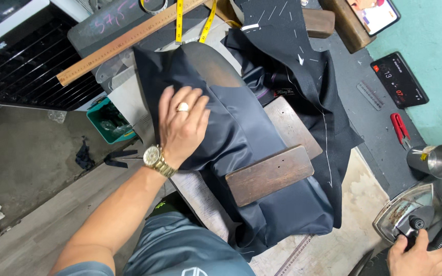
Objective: The person irons a piece of dark fabric, uses wooden blocks to flatten the seams, and cuts the fabric with shears.
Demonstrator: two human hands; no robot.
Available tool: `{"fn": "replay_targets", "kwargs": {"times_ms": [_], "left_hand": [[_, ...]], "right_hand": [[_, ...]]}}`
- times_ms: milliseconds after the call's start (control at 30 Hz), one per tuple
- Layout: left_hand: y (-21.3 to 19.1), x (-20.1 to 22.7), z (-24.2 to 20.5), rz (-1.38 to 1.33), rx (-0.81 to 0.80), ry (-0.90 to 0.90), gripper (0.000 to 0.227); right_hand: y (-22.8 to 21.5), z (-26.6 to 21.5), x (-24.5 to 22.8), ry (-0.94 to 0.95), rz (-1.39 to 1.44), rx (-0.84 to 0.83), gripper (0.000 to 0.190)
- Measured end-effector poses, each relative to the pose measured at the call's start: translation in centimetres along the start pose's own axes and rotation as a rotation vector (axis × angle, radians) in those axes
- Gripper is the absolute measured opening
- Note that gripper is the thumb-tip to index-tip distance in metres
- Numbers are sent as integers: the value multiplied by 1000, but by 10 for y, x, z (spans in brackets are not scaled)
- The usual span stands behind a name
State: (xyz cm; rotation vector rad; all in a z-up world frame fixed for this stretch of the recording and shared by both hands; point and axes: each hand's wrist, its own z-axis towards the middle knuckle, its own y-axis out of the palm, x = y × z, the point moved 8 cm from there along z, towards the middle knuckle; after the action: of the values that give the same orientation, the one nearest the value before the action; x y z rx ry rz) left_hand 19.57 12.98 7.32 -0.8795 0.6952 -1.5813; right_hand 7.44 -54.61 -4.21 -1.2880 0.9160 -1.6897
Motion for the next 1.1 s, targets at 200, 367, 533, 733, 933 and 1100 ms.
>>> {"fn": "replay_targets", "kwargs": {"times_ms": [200, 367, 533, 733, 933, 1100], "left_hand": [[33, 9, -13, -180, -175, 168, 36], [30, 1, -15, -115, -176, 155, 43], [20, 8, -6, -106, -99, 165, 36], [28, 7, -5, -97, -117, 164, 46], [35, -6, -26, -160, -200, 94, 56], [47, -14, -36, -188, -287, 33, 69]], "right_hand": [[-1, 1, 4, -11, 132, 31, 55], [27, 10, 32, 95, 275, -215, 61], [103, 64, 106, 333, 662, -366, 81], [110, 84, 114, 724, 1341, -477, 25], [112, 104, 158, 529, 1254, -783, 68], [-31, 180, 13, 330, 1123, -760, 73]]}}
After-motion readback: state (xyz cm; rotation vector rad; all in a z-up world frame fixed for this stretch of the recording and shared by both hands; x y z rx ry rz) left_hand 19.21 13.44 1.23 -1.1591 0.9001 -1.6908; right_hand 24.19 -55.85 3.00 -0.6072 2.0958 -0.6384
